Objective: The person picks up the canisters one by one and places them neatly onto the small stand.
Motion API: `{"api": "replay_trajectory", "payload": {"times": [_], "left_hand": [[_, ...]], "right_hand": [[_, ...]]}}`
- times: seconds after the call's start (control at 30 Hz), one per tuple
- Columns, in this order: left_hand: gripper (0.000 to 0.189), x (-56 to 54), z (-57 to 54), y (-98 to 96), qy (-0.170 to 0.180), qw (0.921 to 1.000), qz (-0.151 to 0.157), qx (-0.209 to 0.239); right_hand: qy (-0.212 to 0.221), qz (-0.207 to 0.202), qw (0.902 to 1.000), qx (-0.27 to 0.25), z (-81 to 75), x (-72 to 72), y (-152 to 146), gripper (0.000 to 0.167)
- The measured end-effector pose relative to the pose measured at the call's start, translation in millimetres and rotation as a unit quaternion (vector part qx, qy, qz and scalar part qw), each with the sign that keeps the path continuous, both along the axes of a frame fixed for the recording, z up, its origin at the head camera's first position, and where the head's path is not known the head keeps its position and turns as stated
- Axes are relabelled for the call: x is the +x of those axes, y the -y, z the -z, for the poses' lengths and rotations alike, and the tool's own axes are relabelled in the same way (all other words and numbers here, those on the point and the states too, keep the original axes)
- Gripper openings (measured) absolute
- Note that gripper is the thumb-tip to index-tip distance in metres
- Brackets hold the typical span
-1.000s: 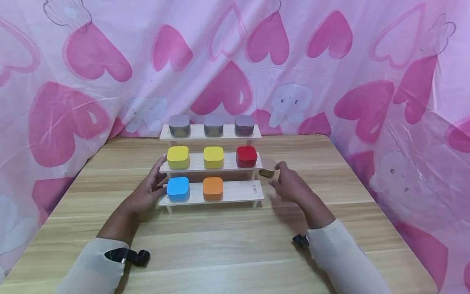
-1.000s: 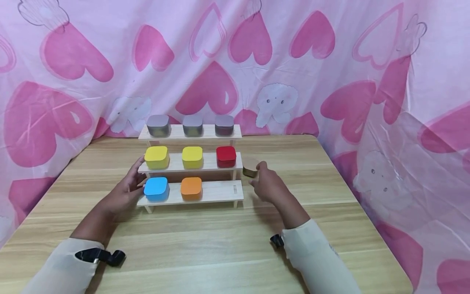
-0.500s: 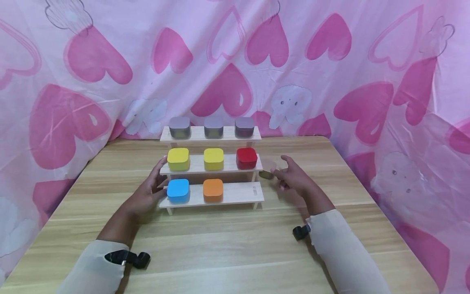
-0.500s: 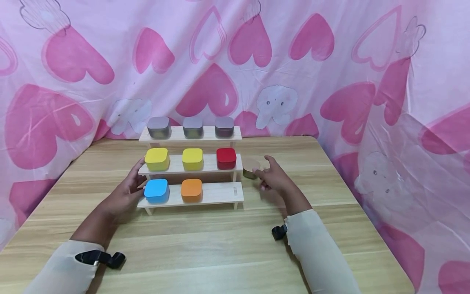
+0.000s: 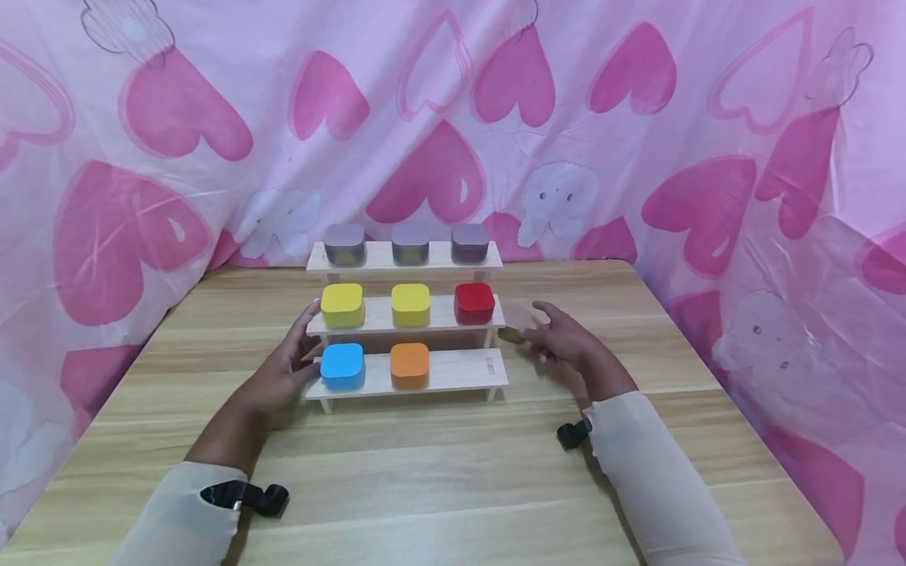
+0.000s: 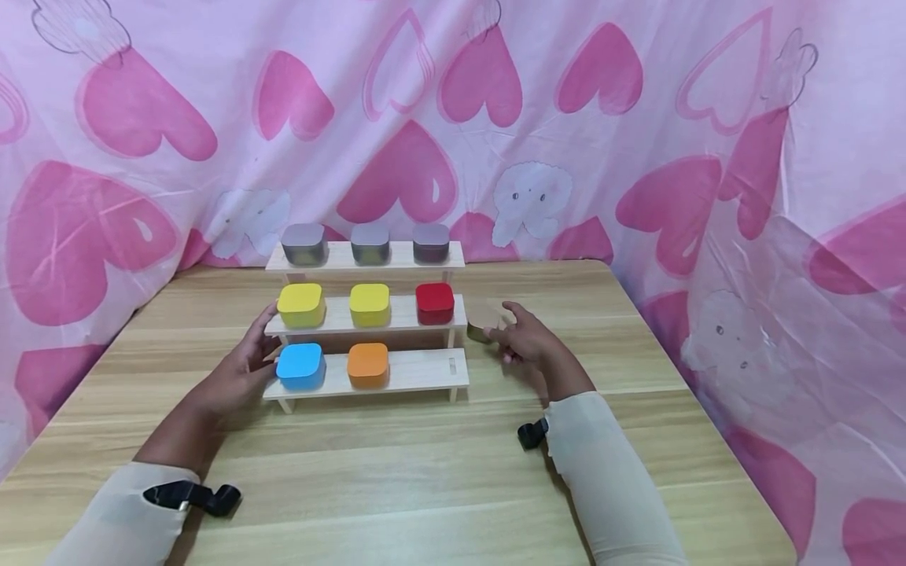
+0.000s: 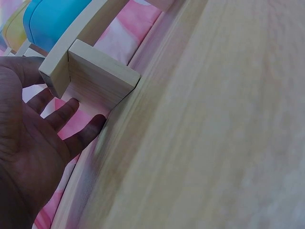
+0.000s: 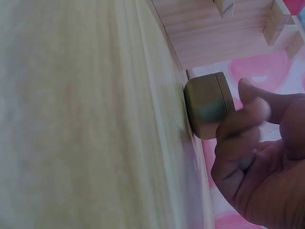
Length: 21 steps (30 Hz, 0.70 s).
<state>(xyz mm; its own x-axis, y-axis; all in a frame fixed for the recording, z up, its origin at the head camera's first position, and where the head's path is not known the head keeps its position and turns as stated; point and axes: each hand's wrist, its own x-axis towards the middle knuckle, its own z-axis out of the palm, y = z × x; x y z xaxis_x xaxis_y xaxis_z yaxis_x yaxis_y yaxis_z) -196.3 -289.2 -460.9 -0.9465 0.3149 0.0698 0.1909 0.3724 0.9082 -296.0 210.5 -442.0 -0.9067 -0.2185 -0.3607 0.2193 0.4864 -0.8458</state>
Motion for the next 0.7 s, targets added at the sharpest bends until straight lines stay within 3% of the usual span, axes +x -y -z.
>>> {"api": "replay_trajectory", "payload": {"times": [0.17,0.47,0.7], "left_hand": [[0.109,0.7,-1.0,0.8,0.002,1.0000,-0.003,0.005],[0.109,-2.0,1.2,1.2,-0.003,1.0000,0.003,0.007],[0.109,-2.6,1.1,0.0,-0.010,0.9998,0.009,0.012]], "right_hand": [[0.006,-0.003,0.9999,0.012,-0.3,-3.9,0.1,0.088],[-0.003,-0.035,0.9992,-0.017,3.0,-8.4,-1.8,0.086],[-0.007,-0.045,0.9989,0.005,3.1,-10.4,-1.4,0.078]]}}
